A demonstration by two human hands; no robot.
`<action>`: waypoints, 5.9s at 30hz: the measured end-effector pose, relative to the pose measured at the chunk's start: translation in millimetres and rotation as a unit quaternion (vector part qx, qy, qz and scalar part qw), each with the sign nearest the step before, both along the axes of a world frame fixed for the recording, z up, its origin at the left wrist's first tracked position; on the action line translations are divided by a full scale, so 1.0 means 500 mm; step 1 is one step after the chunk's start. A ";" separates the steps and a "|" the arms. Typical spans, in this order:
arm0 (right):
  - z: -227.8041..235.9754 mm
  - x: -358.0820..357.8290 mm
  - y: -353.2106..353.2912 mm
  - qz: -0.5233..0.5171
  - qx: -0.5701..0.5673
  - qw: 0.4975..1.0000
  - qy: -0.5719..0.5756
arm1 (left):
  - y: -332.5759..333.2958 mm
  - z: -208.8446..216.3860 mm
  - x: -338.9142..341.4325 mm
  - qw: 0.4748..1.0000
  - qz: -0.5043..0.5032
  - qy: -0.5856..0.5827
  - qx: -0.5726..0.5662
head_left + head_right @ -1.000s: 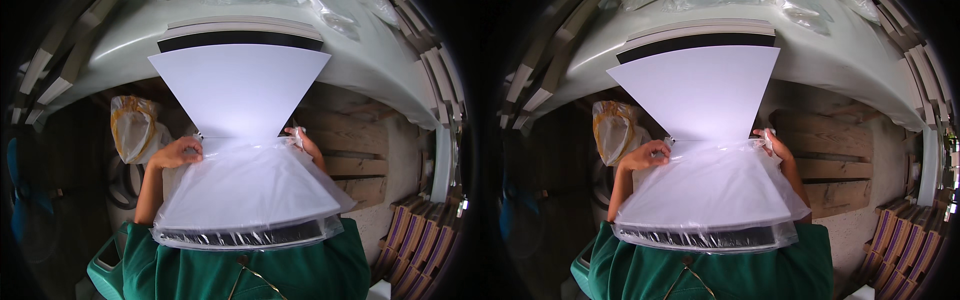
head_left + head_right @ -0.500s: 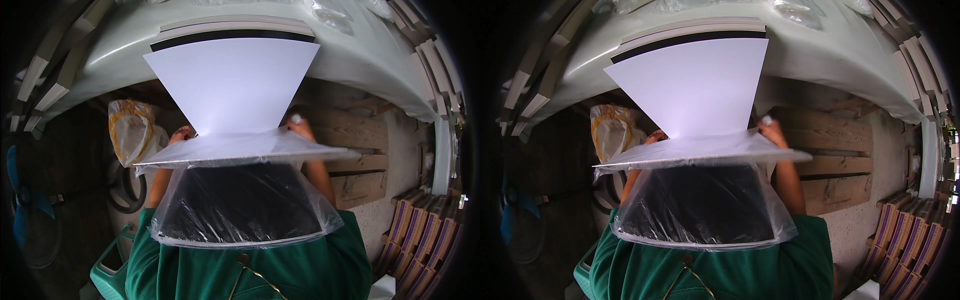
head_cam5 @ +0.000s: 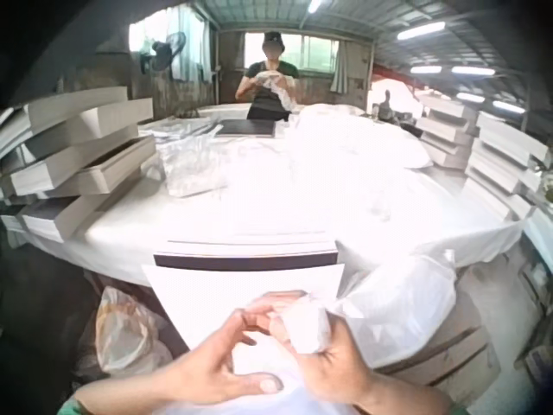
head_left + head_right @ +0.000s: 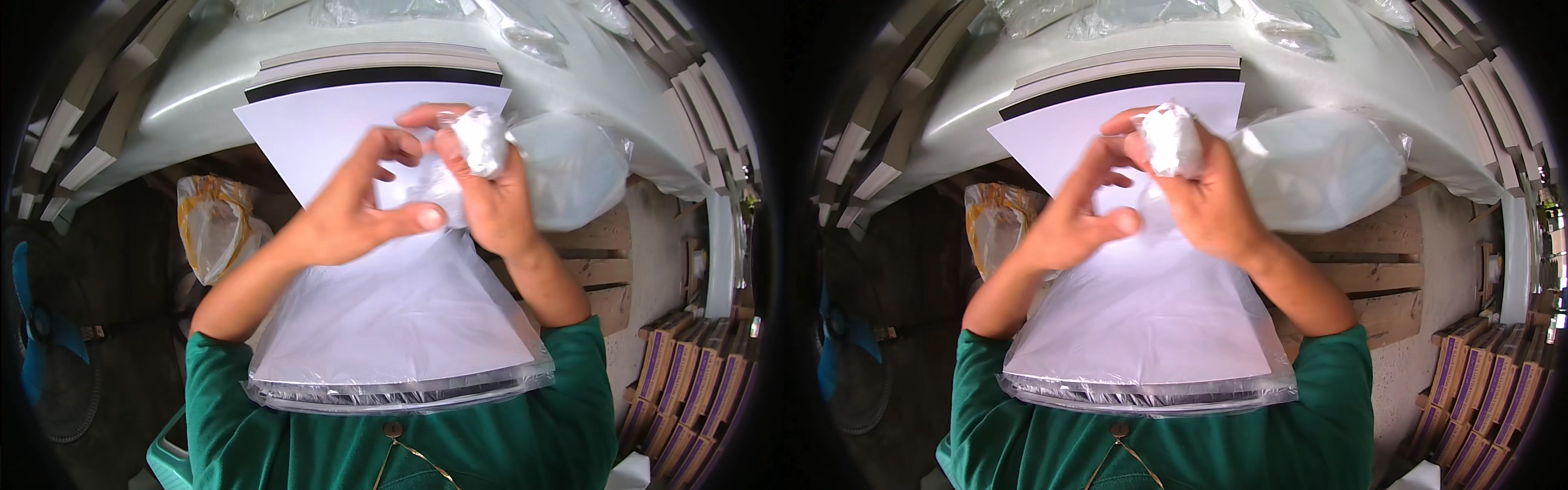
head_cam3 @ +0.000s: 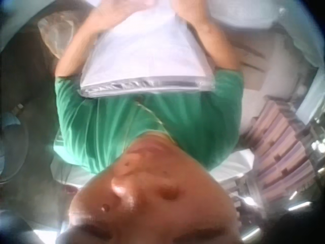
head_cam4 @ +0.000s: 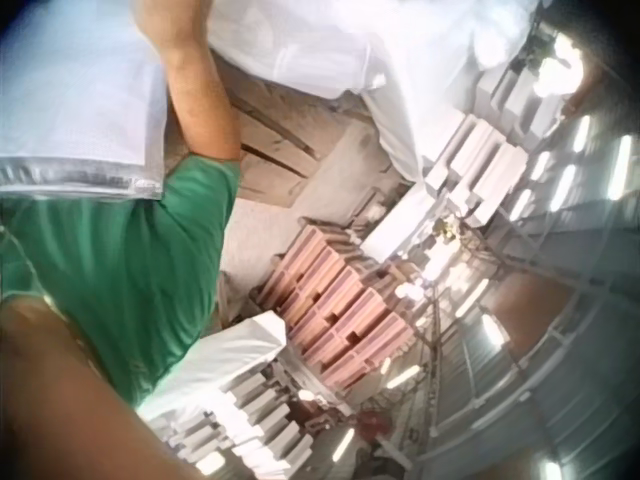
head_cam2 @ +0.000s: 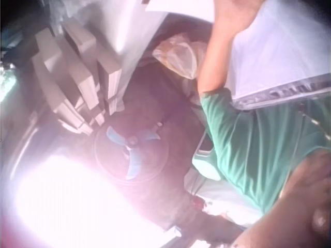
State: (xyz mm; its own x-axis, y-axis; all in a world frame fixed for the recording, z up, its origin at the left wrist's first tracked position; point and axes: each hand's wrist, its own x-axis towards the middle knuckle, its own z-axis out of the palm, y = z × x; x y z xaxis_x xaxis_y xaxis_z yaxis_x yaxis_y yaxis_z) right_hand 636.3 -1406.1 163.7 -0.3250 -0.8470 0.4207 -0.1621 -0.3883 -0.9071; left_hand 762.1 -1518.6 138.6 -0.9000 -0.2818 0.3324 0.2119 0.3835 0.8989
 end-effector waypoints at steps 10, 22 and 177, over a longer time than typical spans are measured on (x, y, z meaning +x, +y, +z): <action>-0.110 -0.052 -0.005 0.137 0.141 0.948 -0.252 | 0.013 -0.065 -0.004 0.974 0.014 -0.192 0.120; -0.116 -0.013 -0.034 0.014 0.088 0.941 -0.325 | -0.016 -0.080 0.008 0.972 0.185 0.024 0.145; -0.064 -0.031 -0.049 0.019 0.013 0.939 -0.344 | -0.031 -0.001 -0.027 0.976 0.195 0.085 0.053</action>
State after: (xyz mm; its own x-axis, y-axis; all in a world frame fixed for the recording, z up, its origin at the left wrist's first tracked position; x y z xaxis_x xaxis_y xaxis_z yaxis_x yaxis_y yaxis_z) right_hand 620.9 -1430.6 131.5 -0.4814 -0.8706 0.1015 0.4788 -0.3582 -0.8015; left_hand 748.8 -1534.0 138.2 -0.6522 -0.6324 0.4179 0.2182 0.3714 0.9025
